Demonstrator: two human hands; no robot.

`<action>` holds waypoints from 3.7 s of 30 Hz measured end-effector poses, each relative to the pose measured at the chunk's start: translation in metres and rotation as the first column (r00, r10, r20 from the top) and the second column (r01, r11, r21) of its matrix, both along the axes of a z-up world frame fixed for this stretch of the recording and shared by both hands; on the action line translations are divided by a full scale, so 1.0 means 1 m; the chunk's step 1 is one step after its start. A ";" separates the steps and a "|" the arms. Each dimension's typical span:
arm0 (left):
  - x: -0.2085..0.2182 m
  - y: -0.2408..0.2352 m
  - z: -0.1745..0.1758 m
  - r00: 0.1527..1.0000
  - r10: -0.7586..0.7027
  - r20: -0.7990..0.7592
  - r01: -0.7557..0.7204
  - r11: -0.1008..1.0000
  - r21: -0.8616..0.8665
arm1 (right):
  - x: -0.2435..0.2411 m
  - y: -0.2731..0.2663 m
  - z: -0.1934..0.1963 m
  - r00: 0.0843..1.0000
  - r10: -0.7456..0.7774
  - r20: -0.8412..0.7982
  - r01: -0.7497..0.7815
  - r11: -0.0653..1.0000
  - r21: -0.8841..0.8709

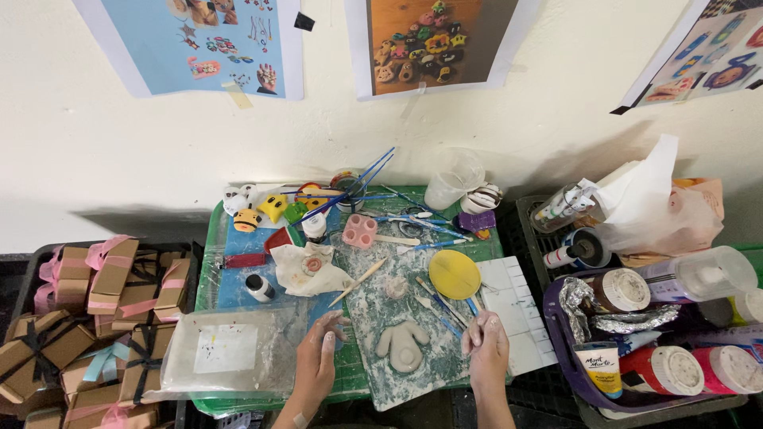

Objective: The person shapes a grey clay figure by hand and using a small tool, then handles a piece of green clay on a paper towel.

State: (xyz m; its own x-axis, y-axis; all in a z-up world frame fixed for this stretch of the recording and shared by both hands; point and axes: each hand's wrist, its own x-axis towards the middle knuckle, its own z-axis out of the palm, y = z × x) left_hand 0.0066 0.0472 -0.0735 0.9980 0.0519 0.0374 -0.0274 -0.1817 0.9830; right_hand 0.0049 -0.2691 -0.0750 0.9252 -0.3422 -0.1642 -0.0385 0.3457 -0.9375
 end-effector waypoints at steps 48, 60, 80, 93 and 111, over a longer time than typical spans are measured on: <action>-0.028 -0.058 0.008 0.693 -0.672 0.262 0.247 0.562 0.789 | -0.019 -0.004 -0.012 0.998 -0.044 0.055 0.055 0.976 -0.212; -0.028 -0.057 0.000 0.751 -0.610 0.252 0.223 0.593 0.774 | -0.029 0.004 -0.029 0.999 -0.002 0.048 0.016 0.953 -0.303; -0.020 -0.049 0.004 0.794 -0.587 0.159 0.342 0.647 0.681 | -0.032 0.017 -0.057 0.981 0.042 0.191 0.029 0.935 -0.354; -0.001 -0.032 0.034 0.929 -0.353 0.107 0.353 0.935 0.020 | -0.013 0.032 -0.013 0.950 0.189 0.247 -0.037 0.858 -0.512; -0.002 -0.087 0.090 0.813 -0.538 0.224 0.581 0.718 -0.384 | -0.007 0.144 0.074 0.705 0.416 0.574 -0.030 0.826 -0.563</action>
State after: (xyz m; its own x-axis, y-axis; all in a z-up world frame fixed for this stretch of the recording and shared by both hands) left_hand 0.0044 -0.0394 0.0161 0.8430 -0.4830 0.2367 -0.0827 0.3183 0.9444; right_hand -0.0019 -0.1251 -0.0006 0.7785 0.0402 0.6263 0.6272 -0.0863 -0.7741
